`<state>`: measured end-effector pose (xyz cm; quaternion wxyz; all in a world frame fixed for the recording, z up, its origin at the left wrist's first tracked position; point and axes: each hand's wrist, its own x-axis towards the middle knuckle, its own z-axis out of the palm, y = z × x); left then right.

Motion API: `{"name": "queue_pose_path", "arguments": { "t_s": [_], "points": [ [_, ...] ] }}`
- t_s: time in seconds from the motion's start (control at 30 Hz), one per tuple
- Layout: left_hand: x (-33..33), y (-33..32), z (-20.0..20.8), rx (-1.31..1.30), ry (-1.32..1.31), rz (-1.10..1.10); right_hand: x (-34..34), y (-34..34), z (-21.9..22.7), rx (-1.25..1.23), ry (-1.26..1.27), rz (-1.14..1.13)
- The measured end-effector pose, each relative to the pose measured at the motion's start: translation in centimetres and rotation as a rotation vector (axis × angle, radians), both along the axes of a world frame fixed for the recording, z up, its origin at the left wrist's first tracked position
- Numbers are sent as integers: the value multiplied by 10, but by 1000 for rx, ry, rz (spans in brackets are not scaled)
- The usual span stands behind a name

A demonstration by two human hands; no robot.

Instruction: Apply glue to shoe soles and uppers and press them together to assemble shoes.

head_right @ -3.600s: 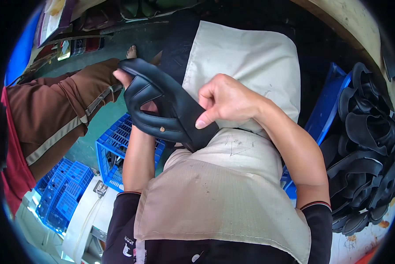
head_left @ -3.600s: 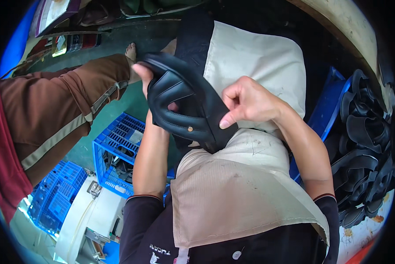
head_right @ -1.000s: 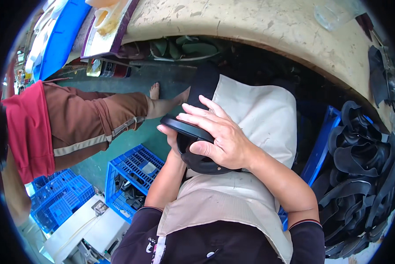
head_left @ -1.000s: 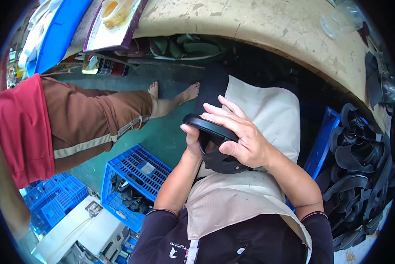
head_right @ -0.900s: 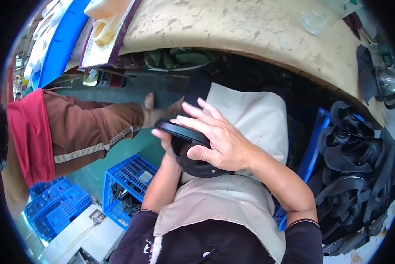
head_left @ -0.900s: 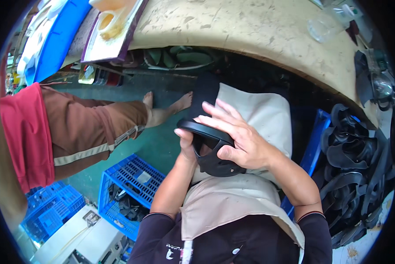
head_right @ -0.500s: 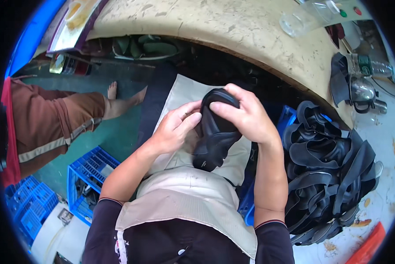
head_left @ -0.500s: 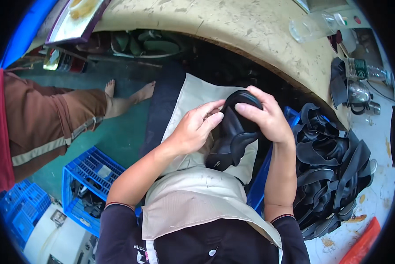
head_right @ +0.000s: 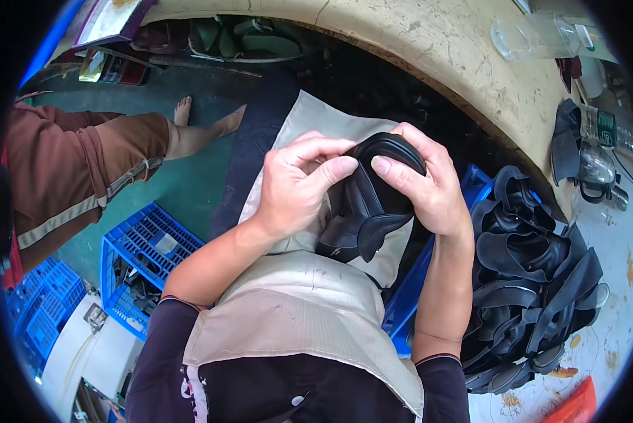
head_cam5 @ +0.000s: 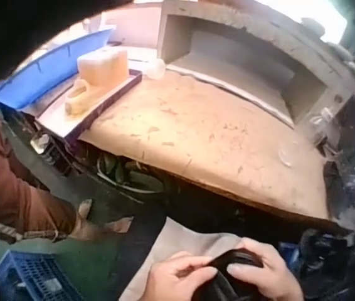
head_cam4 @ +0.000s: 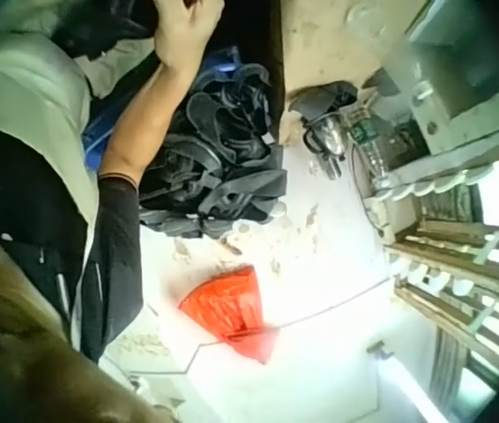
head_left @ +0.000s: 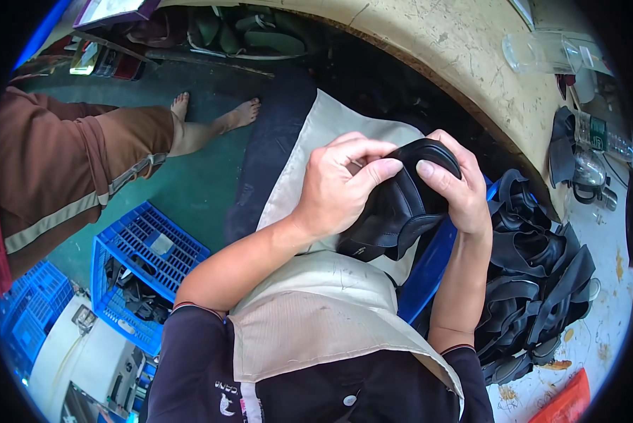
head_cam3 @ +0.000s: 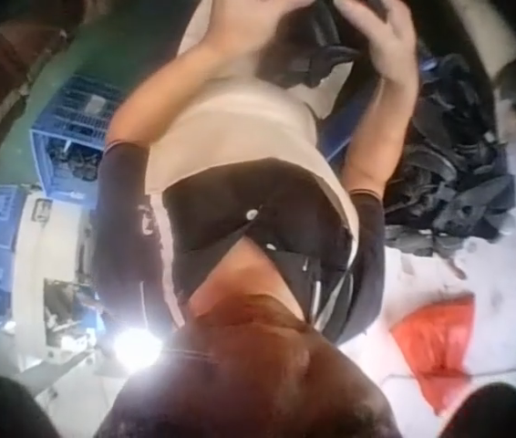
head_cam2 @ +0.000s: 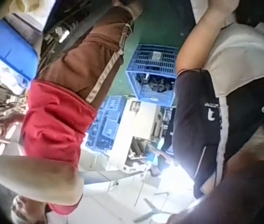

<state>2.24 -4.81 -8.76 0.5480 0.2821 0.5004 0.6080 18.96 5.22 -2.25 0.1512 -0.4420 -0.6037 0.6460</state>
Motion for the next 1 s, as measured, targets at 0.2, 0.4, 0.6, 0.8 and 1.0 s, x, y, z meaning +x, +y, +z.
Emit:
{"name": "queue_pose_path", "arguments": {
  "t_s": [0.2, 0.4, 0.6, 0.8, 1.0],
  "points": [
    [-4, 1, -11, -1, -403, -23, 10, 13, -29, 4, 45, 86],
    [-11, 33, -27, 1, -169, -46, 2, 14, -47, -47, 148, 80],
    [-42, 58, -8, -6, 98, -404, -7, 4, -37, -21, 76, -7],
    [-43, 57, 6, 35, 587, -266, -8, 5, -40, -15, 54, -3],
    [-41, 57, 9, 35, 717, -305, -3, -2, -43, -12, 65, -39]
  ]
}}
